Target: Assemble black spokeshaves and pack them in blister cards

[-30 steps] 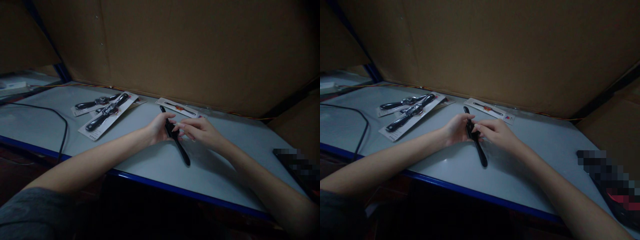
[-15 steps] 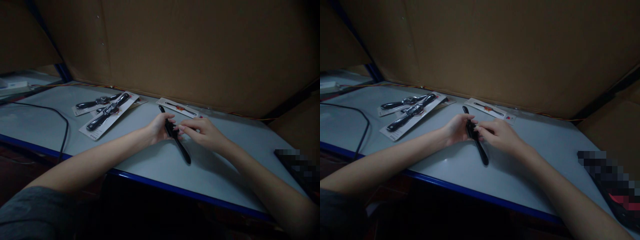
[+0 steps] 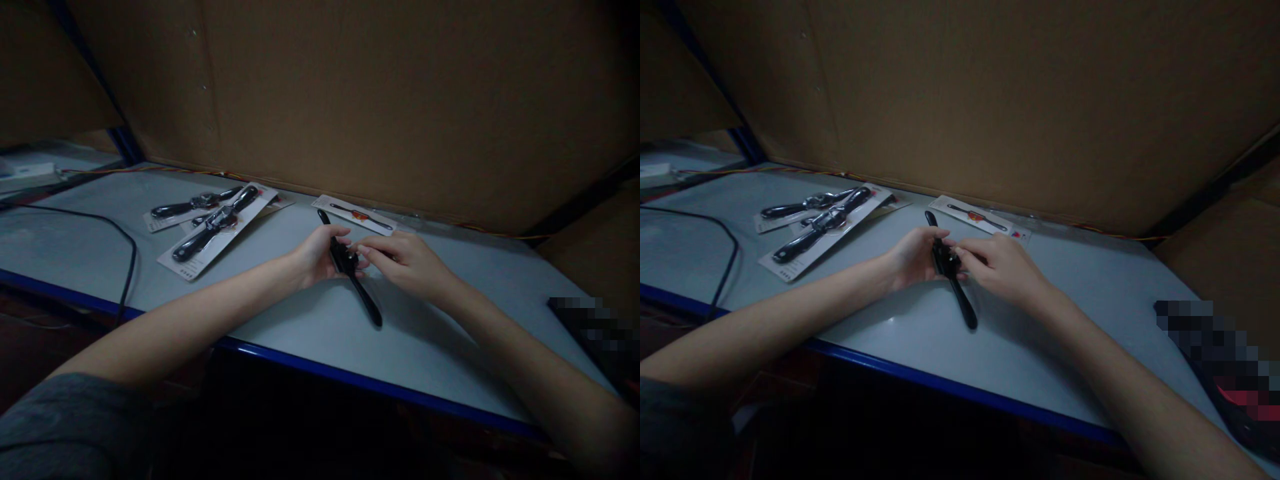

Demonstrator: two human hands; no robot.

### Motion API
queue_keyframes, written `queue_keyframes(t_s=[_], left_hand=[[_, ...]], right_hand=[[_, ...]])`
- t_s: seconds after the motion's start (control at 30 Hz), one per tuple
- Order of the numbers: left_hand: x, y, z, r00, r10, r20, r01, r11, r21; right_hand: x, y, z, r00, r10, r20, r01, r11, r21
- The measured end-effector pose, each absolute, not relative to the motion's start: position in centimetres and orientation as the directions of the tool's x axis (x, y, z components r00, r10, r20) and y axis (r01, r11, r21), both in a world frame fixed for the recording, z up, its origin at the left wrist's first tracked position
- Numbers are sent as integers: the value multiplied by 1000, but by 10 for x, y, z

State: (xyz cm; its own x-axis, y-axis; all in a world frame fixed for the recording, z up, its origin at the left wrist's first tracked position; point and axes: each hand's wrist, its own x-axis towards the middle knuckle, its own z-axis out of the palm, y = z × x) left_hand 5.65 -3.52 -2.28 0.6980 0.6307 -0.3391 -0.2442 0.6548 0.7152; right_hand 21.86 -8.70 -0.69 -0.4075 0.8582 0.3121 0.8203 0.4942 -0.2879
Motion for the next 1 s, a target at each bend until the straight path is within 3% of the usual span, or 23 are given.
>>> queue_keyframes(t_s=[0.1, 0.27, 0.53, 0.7, 0.77, 1.0], left_hand=[[56, -35, -22, 681, 633, -367, -236, 665, 709], [56, -34, -22, 691, 632, -351, -248, 664, 706], [57, -36, -20, 673, 641, -370, -230, 656, 719], [57, -34, -22, 666, 667, -333, -257, 625, 737], [57, -34, -22, 687, 656, -312, -262, 625, 735], [57, -37, -22, 717, 641, -274, -270, 618, 739]], right_hand=[[221, -86, -7, -381, 873, 305, 851, 460, -254], [217, -89, -6, -416, 860, 297, 790, 503, -351], [218, -89, -7, -356, 878, 322, 885, 427, -187], [212, -92, -7, -416, 870, 265, 776, 491, -396], [213, -91, -7, -420, 859, 294, 758, 510, -406], [226, -82, -12, -490, 812, 318, 828, 547, -122]])
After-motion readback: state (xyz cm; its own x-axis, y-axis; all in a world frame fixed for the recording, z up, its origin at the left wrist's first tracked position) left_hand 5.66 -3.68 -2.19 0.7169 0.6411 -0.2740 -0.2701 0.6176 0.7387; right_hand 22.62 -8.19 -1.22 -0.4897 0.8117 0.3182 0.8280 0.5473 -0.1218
